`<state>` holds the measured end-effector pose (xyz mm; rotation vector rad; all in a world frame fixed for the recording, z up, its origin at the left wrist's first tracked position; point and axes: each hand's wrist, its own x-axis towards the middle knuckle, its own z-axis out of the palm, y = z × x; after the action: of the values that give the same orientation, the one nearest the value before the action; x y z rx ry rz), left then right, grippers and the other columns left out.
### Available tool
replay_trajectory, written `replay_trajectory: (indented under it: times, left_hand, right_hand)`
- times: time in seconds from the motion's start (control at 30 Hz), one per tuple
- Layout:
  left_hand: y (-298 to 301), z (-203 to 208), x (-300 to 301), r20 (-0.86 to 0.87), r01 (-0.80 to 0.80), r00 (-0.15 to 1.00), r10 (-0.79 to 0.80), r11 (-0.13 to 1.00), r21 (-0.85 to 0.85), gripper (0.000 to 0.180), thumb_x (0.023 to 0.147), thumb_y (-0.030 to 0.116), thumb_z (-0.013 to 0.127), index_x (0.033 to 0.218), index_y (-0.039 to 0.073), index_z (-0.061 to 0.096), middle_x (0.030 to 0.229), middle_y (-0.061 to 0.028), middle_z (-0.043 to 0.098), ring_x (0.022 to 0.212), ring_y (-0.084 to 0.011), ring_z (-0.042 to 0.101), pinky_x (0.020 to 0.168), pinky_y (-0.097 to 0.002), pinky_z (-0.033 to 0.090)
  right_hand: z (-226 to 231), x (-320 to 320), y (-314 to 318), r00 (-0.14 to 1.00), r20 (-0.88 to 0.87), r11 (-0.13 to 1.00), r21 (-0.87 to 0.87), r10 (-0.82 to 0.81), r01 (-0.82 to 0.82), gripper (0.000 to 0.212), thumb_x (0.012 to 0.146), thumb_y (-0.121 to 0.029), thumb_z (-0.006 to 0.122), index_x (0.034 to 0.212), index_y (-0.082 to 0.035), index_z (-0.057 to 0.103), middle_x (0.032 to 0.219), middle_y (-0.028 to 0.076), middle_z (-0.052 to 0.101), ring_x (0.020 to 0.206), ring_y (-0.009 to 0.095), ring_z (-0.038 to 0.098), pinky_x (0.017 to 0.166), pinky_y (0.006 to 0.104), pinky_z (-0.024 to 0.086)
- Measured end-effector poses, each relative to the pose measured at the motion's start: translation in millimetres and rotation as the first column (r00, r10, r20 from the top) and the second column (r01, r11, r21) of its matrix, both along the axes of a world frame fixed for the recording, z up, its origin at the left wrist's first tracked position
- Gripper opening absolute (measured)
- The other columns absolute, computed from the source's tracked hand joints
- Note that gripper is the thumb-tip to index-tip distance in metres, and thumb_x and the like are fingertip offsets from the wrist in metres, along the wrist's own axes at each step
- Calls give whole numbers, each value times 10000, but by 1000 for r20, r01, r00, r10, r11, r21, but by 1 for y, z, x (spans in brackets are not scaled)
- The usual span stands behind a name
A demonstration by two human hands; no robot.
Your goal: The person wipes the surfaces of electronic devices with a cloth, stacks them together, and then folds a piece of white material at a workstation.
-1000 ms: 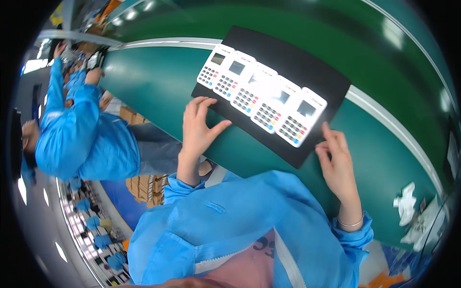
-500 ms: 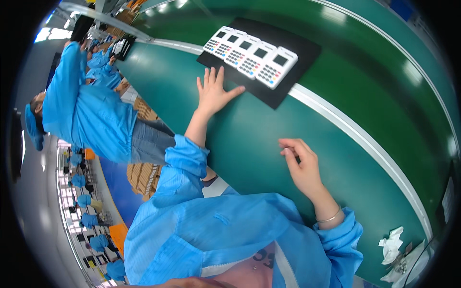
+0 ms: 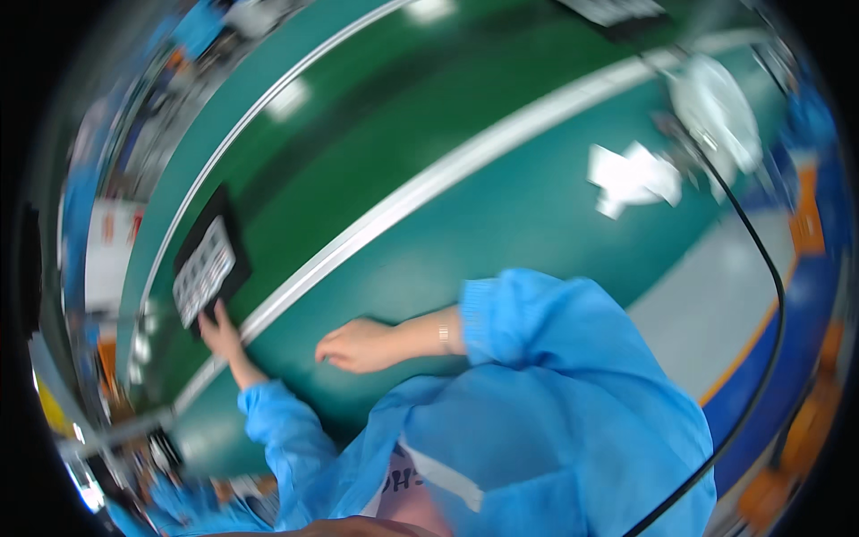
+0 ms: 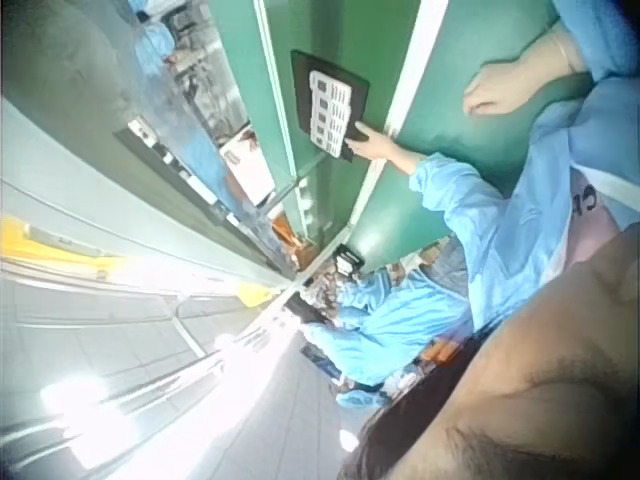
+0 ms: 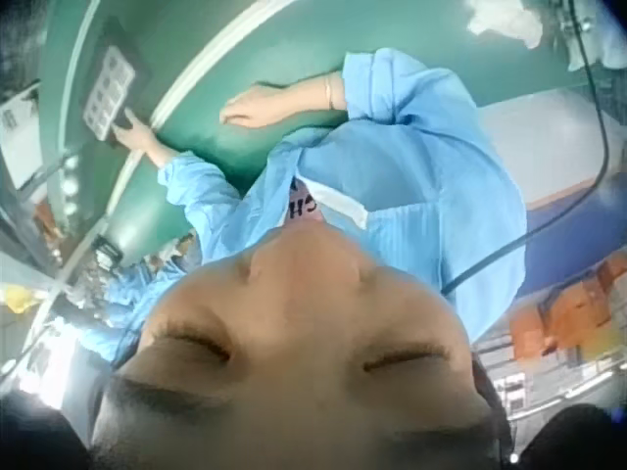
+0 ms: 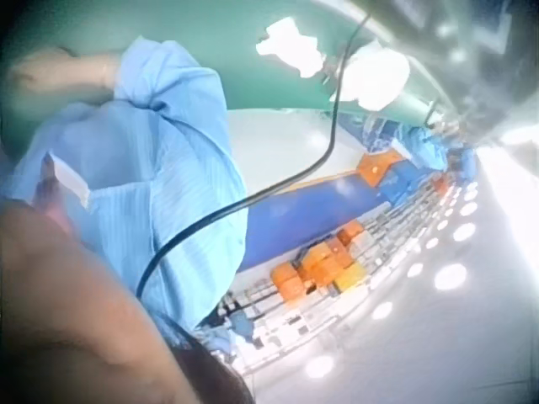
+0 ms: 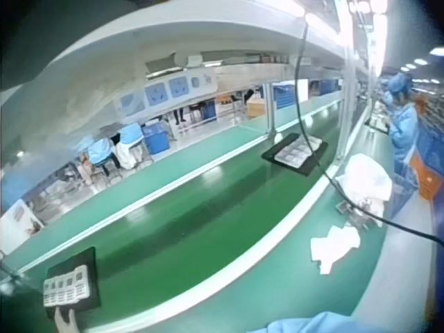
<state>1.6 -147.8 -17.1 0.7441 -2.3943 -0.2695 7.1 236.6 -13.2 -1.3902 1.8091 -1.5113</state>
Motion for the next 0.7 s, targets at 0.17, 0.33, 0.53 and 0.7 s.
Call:
replay_trajectory:
  times: [0.17,0.33,0.53,0.7]
  left_hand:
    - [-31,14,32,-426,66,897,114,921,385,462,971,322,558,1264,-35,582,1243,-174,618,1126,-257,581,1025,-330,399]
    - [29,12,42,-558,214,816,152,817,535,389,964,313,553,1224,30,614,1127,-97,649,1009,-162,582,863,-288,414]
    - [99,7,66,-458,328,889,-10,711,621,344,978,280,551,1191,21,626,1040,-72,624,987,-154,562,884,-287,411]
    - [129,13,73,-416,367,903,-107,694,619,323,977,266,559,1162,12,638,970,-52,630,932,-138,564,858,-282,413]
  right_hand:
    - [12,4,-15,997,-66,999,6,31,-31,227,899,-140,517,1106,-91,595,1065,117,655,972,312,635,837,444,510]
    - [6,-3,-16,992,-127,1000,17,11,-9,245,895,-134,501,1118,-94,594,1051,118,654,968,319,633,834,452,507]
    - [15,-23,-11,980,-200,998,-60,-4,-8,251,892,-161,508,1116,-105,608,1064,120,646,991,321,625,829,467,507]
    - [17,-125,46,866,32,844,-208,-499,494,277,871,-181,523,1106,-72,623,1095,153,639,1029,343,605,886,441,486]
